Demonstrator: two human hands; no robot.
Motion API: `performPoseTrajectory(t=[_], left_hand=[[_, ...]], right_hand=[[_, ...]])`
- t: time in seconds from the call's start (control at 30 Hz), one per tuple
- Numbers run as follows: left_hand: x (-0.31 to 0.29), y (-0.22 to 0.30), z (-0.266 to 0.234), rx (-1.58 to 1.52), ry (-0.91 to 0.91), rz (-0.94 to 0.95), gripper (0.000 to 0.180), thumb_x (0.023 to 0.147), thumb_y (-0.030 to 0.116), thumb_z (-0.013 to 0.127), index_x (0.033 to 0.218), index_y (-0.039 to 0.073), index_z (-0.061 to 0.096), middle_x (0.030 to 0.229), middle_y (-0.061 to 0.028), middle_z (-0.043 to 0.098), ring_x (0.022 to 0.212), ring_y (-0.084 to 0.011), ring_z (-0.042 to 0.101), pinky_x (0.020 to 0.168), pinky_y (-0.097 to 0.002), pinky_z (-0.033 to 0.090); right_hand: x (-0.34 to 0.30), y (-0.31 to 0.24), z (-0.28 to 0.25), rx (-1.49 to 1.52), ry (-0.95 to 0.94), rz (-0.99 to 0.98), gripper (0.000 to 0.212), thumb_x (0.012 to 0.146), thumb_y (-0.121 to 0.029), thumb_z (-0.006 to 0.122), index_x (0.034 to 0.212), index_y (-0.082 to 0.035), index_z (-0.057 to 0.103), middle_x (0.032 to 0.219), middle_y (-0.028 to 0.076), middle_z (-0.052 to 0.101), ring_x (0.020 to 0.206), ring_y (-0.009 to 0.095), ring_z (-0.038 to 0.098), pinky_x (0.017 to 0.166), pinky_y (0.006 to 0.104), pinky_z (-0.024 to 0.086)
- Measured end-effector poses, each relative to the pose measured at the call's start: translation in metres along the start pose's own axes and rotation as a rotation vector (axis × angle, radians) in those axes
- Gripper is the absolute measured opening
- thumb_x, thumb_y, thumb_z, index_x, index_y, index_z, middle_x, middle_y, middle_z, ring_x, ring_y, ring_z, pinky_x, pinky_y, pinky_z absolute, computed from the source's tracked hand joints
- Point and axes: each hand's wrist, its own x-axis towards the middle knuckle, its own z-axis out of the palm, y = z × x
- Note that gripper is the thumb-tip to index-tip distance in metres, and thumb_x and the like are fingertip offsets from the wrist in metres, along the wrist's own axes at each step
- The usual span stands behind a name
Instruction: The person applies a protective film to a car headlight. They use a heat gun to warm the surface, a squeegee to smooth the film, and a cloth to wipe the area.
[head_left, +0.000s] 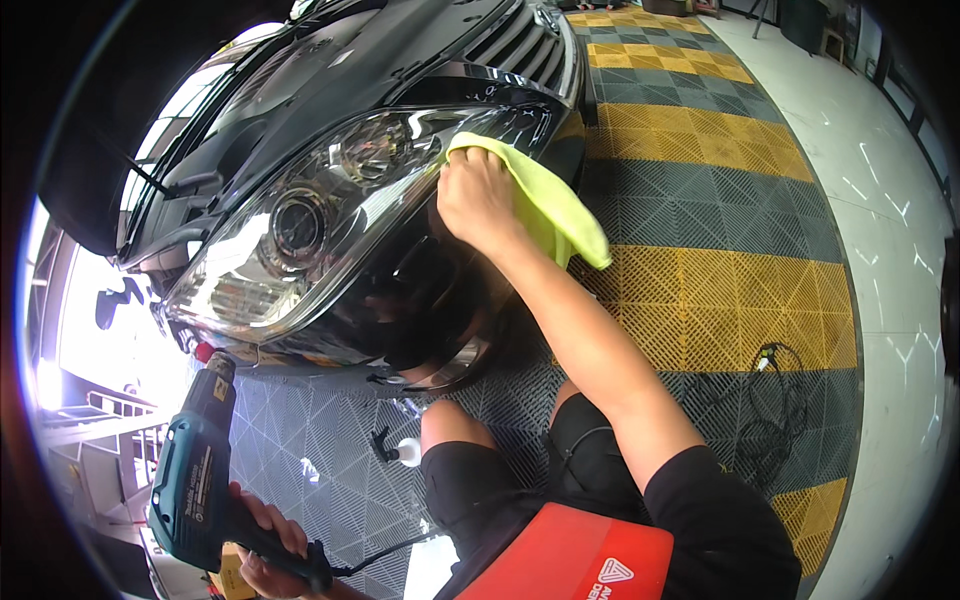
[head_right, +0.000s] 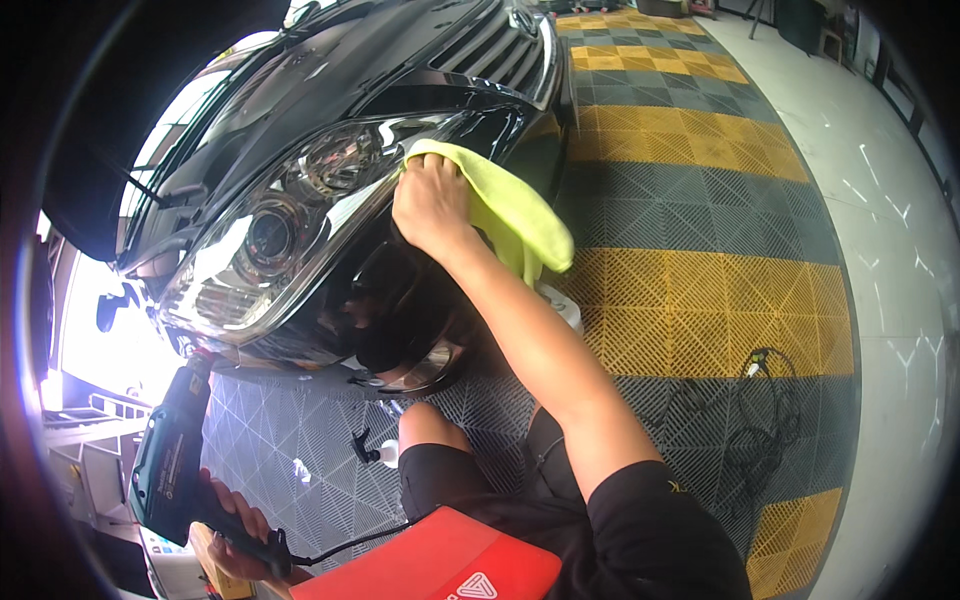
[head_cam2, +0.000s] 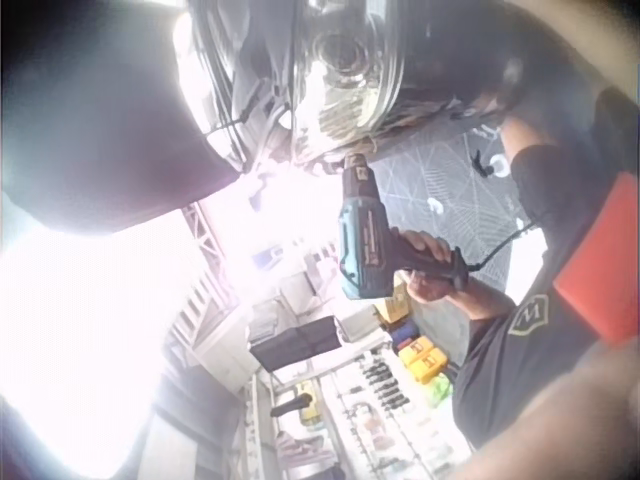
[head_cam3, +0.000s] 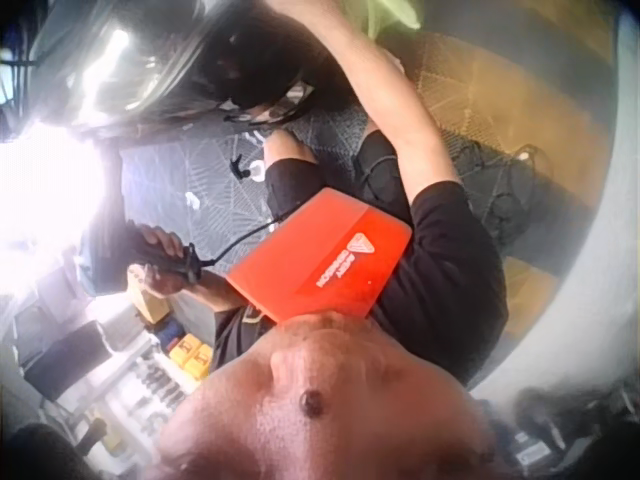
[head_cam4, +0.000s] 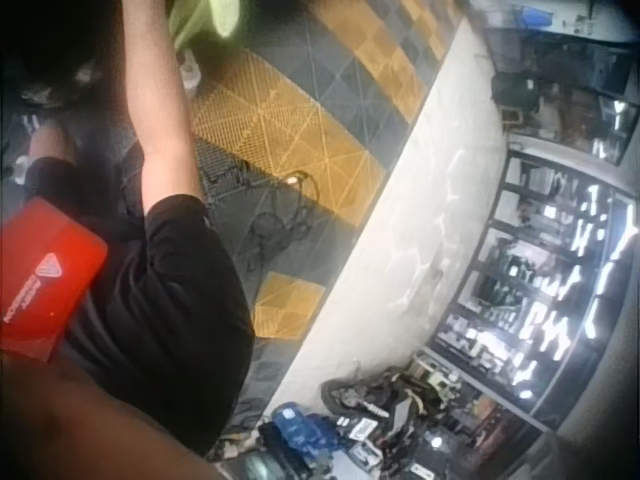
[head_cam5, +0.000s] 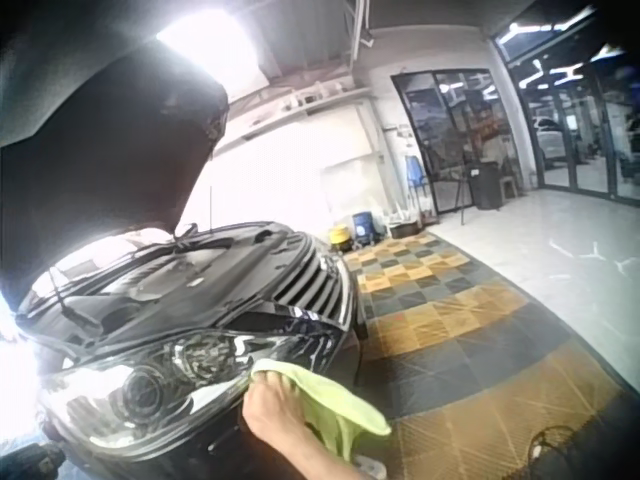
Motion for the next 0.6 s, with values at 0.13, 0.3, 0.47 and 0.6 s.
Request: performPoseTrajectory(t=[0.13, 0.3, 0.47, 0.6], left_hand=[[0.008, -0.001, 0.002, -0.002, -0.052, -0.036, 0.096, 0.091, 0.020, 0.070, 0.158, -0.010, 0.009, 0.108, -0.0165, 0.047, 0.066, -0.0191, 0.055, 0.047, -0.0309, 0.048], [0.012, -0.006, 0.001, -0.035, -0.066, -0.026, 0.094, 0.092, 0.018, 0.068, 0.157, -0.012, 0.009, 0.107, -0.0168, 0.046, 0.065, -0.0193, 0.055, 0.045, -0.0303, 0.048], [0.006, -0.003, 0.006, -0.037, -0.035, 0.025, 0.093, 0.092, 0.021, 0.067, 0.157, -0.012, 0.008, 0.107, -0.0169, 0.046, 0.065, -0.0186, 0.055, 0.045, -0.0281, 0.047], [-0.002, -0.008, -0.009, -0.063, -0.024, 0.034, 0.092, 0.092, 0.022, 0.065, 0.157, -0.012, 0.010, 0.108, -0.0167, 0.046, 0.066, -0.0179, 0.054, 0.045, -0.0280, 0.047]], right_hand=[[0.040, 0.035, 0.001, -0.039, -0.115, 0.127, 0.039, 0.104, -0.029, 0.050, 0.115, 0.002, 0.071, 0.117, 0.026, 0.067, 0.113, 0.043, 0.062, 0.100, 0.0522, 0.050], [0.066, 0.074, -0.001, -0.044, -0.231, 0.317, 0.043, 0.102, -0.031, 0.047, 0.115, 0.001, 0.074, 0.131, 0.026, 0.064, 0.125, 0.042, 0.060, 0.106, 0.0519, 0.048], [0.071, 0.107, 0.005, 0.023, -0.144, 0.440, 0.036, 0.092, -0.020, 0.052, 0.107, 0.003, 0.075, 0.117, 0.029, 0.070, 0.115, 0.045, 0.067, 0.101, 0.0512, 0.052], [0.067, 0.140, 0.004, 0.149, 0.081, 0.424, 0.025, 0.089, -0.015, 0.056, 0.095, 0.004, 0.071, 0.101, 0.030, 0.070, 0.100, 0.047, 0.067, 0.091, 0.0522, 0.052]])
